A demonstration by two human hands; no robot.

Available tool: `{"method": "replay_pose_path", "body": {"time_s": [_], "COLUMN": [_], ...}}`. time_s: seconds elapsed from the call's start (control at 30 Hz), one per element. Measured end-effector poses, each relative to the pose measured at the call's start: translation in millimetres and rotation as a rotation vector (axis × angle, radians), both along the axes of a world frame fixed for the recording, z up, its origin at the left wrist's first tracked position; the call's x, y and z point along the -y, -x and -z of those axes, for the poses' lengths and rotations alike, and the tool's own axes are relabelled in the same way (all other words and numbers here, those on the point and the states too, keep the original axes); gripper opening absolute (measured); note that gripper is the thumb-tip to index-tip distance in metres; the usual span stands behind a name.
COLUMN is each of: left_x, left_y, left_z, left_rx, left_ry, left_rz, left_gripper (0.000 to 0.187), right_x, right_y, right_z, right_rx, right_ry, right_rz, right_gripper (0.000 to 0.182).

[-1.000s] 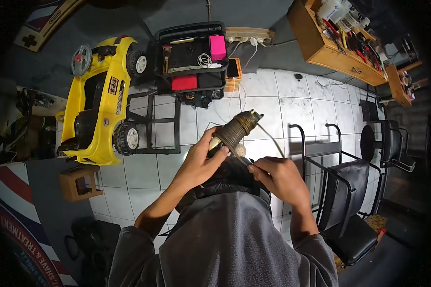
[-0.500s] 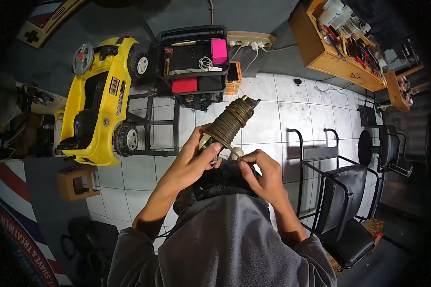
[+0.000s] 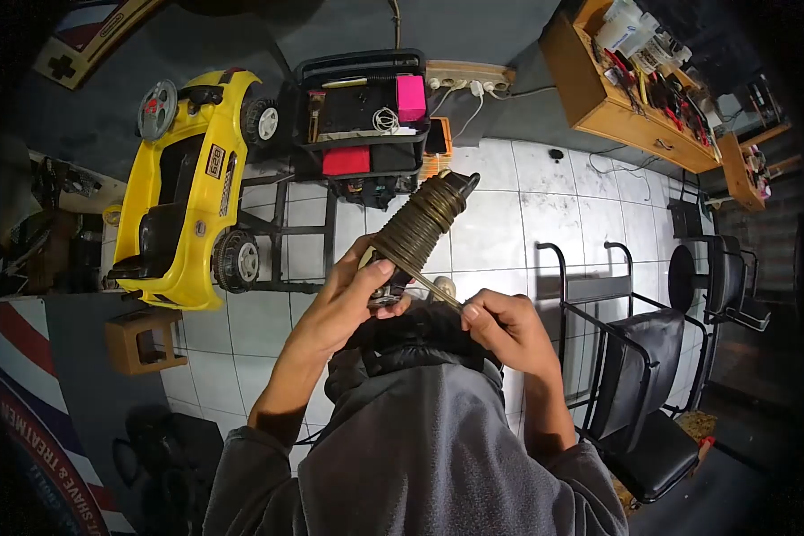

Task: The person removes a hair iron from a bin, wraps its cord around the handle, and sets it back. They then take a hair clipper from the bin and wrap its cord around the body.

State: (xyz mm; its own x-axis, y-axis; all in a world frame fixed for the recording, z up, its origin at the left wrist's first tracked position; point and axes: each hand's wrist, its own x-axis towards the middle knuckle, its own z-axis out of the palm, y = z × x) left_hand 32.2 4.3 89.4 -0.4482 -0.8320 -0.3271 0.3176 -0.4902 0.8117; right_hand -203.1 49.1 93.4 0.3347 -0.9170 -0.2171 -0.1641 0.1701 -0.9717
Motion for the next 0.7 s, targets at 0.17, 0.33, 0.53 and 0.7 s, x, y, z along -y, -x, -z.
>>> {"method": "replay_pose_path", "body": {"time_s": [0.17,0.33,0.53,0.7], "left_x": [2,1,-13,-29], "left_y": [-8,-13,-4,5], "left_z": [-1,-4,1,16], "left_rx": [-0.222,-0.297,-0.140,0.006], "left_ry": [-0.099,-0.167,-0.160,-0.030], "left_rz": [0.024,0.075,0.369,0.678], "left_gripper": [0.035,0.037,0.042,0.043], "right_x": [-4,-2,24,58], "right_y": [12,4,-1,2], "right_z": [19,66,132,56], "right_rx": [-0.084,-0.145,-0.508,-0.139], "right_ry": [0.032,0.149,1.114,0.324], "right_rz": [-0.032,-0.055,0.178,-0.069], "right_gripper": [0.020,0.021,0.020,0.017]}}
